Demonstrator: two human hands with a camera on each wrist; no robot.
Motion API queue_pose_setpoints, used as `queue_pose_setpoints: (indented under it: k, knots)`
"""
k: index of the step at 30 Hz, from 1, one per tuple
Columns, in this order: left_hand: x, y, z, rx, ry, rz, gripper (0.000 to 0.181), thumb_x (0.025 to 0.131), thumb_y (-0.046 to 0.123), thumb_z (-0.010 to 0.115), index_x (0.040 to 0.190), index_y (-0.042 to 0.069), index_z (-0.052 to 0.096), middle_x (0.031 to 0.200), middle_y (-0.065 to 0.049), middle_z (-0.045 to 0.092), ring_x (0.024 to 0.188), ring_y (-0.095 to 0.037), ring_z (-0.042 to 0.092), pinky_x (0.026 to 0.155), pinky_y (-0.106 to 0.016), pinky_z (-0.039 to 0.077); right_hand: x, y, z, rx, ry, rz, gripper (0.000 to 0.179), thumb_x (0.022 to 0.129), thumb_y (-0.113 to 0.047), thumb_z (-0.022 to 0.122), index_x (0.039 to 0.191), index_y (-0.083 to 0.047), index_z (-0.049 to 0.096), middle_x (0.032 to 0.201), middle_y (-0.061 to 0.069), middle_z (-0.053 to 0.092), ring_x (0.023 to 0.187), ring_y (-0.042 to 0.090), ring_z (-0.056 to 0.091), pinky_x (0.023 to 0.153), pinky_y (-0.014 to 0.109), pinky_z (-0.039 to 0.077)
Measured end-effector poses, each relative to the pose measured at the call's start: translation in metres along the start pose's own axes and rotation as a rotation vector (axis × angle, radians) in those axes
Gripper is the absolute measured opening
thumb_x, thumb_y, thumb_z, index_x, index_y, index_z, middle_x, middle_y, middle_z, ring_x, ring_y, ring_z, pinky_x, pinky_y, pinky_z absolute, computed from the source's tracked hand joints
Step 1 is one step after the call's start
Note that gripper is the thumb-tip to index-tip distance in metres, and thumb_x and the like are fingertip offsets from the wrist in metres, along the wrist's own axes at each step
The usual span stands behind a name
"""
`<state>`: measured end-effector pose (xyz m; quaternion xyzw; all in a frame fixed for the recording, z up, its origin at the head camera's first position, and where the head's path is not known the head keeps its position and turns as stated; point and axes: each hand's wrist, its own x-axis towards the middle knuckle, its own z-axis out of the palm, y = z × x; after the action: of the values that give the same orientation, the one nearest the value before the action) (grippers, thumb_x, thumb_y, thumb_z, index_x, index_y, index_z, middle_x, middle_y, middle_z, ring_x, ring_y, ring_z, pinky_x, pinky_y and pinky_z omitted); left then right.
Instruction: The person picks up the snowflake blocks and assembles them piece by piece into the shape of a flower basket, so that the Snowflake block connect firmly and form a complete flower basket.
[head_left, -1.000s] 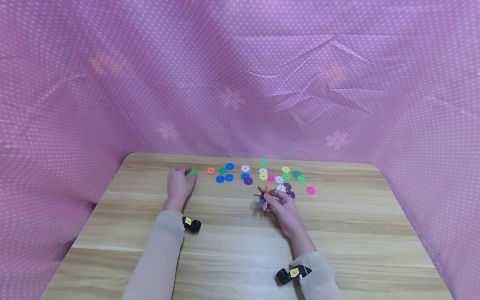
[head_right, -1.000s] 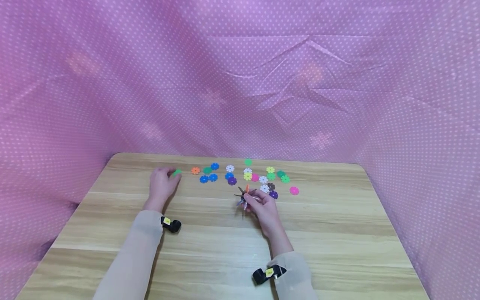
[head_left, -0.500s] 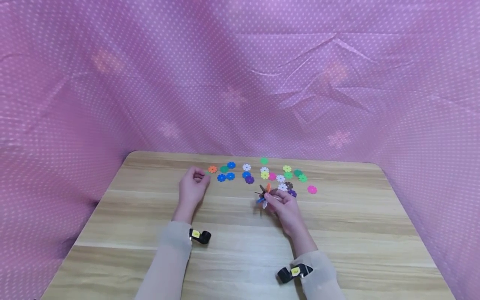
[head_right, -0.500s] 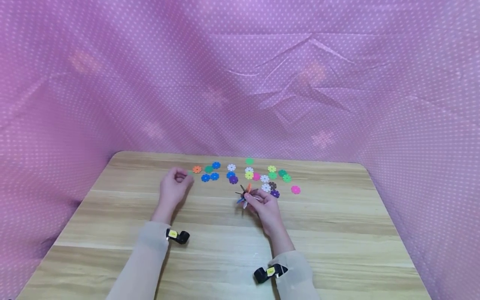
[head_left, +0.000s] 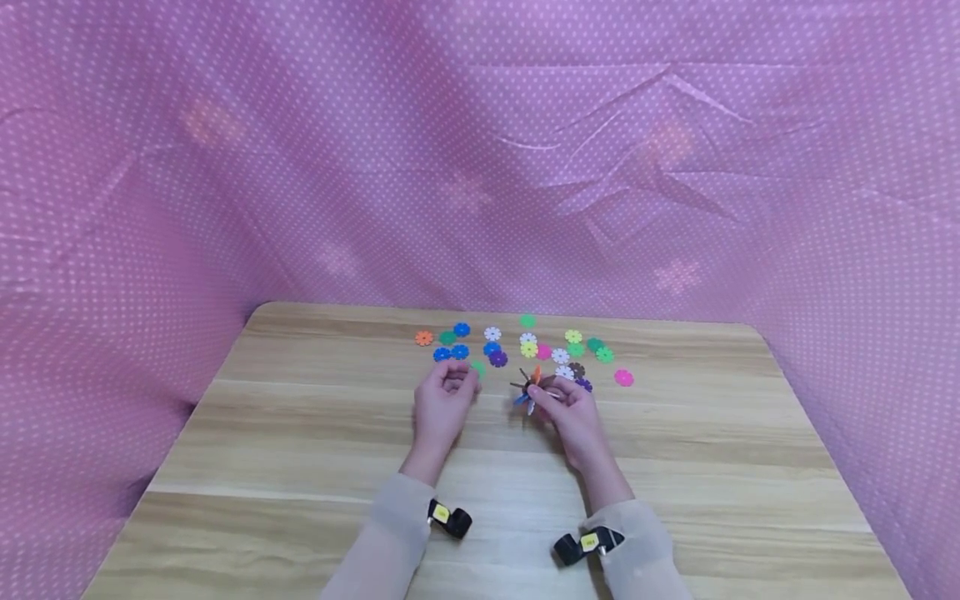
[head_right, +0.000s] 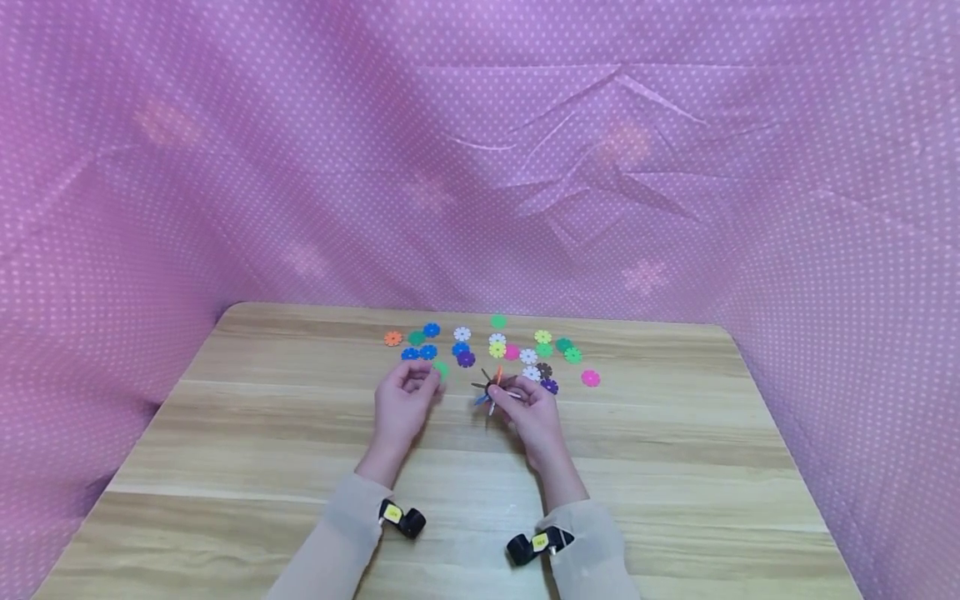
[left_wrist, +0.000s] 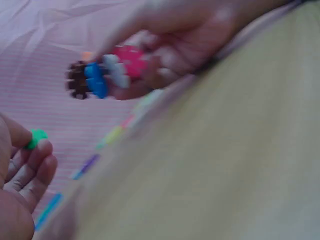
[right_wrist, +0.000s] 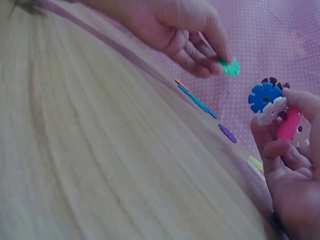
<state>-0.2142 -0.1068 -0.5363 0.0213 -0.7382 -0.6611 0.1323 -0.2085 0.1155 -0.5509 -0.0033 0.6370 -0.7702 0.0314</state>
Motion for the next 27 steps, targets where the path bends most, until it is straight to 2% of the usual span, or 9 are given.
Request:
queue_pose_setpoints:
  k: [3,6,9,13,19,23,27]
  knots:
    - [-0.009,-0.001,0.009,-0.048,-0.045,0.022,0.013,0.1,0.008,0.078,0.111,0.003,0.074,0.094,-0.007,0.077,0.083,-0.021,0.076,0.075,-0.03,0.066,0.0,-0.001,0.002,-0.022,0.039,-0.027,0.024,0.097,-0.009,0.083,0.116,0.002,0.073,0.097,0.002,0.081,0.078,0.012,0.071,0.07,0.023,0.058]
    - [-0.014,0.0,0.014,-0.037,-0.117,0.087,0.013,0.101,0.01,0.079,0.112,0.005,0.074,0.095,-0.006,0.077,0.084,-0.021,0.075,0.076,-0.03,0.066,0.0,0.0,0.002,-0.053,0.078,-0.028,0.03,0.095,-0.009,0.086,0.12,0.003,0.073,0.101,0.003,0.081,0.084,0.013,0.074,0.073,0.025,0.06]
    - [-0.017,0.0,0.019,-0.001,-0.159,0.136,0.011,0.101,0.013,0.08,0.111,0.009,0.075,0.094,-0.003,0.077,0.084,-0.019,0.074,0.076,-0.028,0.065,0.0,0.001,0.001,-0.09,0.106,-0.025,0.036,0.093,-0.009,0.088,0.123,0.002,0.073,0.106,0.006,0.081,0.09,0.016,0.076,0.078,0.026,0.062]
    - [-0.018,-0.002,0.022,0.044,-0.171,0.167,0.009,0.101,0.015,0.08,0.109,0.013,0.076,0.094,0.002,0.076,0.085,-0.016,0.073,0.077,-0.028,0.064,0.0,0.002,0.0,-0.123,0.117,-0.034,0.039,0.091,-0.011,0.09,0.125,0.001,0.074,0.113,0.01,0.08,0.092,0.018,0.076,0.079,0.029,0.063]
    - [-0.02,-0.002,0.024,0.06,-0.193,0.187,0.007,0.102,0.016,0.08,0.105,0.012,0.076,0.093,0.002,0.077,0.081,-0.015,0.074,0.074,-0.03,0.065,-0.002,0.002,0.0,-0.135,0.11,-0.075,0.038,0.092,-0.01,0.088,0.125,0.003,0.074,0.113,0.01,0.079,0.09,0.016,0.074,0.077,0.025,0.061]
    - [-0.02,-0.003,0.024,0.037,-0.216,0.199,0.007,0.102,0.015,0.079,0.102,0.009,0.076,0.092,-0.001,0.078,0.079,-0.019,0.076,0.07,-0.031,0.066,-0.002,0.003,0.0,-0.135,0.107,-0.097,0.037,0.093,-0.008,0.088,0.124,0.005,0.073,0.114,0.01,0.079,0.09,0.014,0.073,0.078,0.024,0.061]
    - [-0.02,-0.004,0.023,0.017,-0.23,0.205,0.005,0.102,0.011,0.078,0.102,0.006,0.076,0.093,-0.009,0.078,0.078,-0.026,0.077,0.069,-0.031,0.066,-0.002,0.004,0.0,-0.144,0.095,-0.109,0.037,0.092,-0.006,0.088,0.125,0.004,0.074,0.117,0.012,0.079,0.094,0.015,0.074,0.083,0.025,0.062]
